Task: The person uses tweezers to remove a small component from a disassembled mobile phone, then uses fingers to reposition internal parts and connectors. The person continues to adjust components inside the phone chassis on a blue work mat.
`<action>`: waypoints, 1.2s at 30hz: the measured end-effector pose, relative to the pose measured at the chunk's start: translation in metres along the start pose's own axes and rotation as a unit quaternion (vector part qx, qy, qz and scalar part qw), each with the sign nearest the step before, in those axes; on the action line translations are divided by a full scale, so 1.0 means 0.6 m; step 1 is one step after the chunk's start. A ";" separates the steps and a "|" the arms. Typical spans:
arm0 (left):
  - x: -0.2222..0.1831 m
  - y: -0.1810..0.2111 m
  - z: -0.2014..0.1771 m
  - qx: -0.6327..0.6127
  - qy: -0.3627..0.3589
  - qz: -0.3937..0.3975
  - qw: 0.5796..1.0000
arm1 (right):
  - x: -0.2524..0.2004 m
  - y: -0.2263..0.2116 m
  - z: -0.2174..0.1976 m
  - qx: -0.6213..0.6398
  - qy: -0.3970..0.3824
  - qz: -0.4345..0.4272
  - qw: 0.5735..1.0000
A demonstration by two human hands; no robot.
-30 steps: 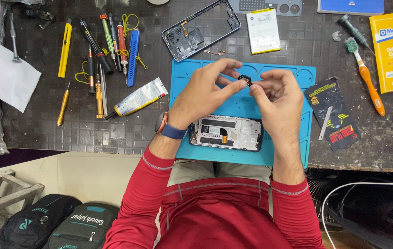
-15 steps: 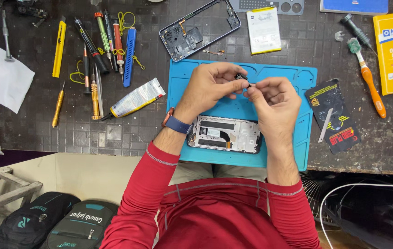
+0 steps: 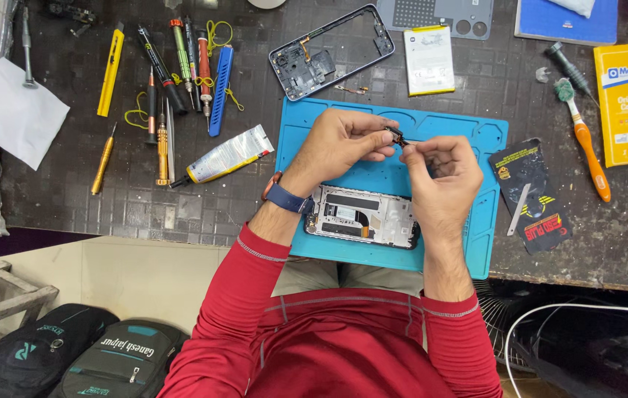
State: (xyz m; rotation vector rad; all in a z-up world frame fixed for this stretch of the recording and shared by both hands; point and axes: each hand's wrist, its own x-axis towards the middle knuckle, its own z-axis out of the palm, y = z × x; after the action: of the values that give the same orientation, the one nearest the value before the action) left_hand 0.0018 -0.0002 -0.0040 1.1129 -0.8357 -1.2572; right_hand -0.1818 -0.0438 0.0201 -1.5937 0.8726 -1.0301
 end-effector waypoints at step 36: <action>-0.032 0.051 0.023 0.304 0.082 0.191 0.930 | 0.005 0.011 -0.013 -0.044 0.032 -0.012 0.998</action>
State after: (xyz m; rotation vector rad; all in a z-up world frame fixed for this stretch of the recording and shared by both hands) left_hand -0.0053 0.0151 0.0311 1.4269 -1.2884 -0.5739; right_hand -0.1885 -0.0506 0.0154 -1.6566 0.9557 -1.0770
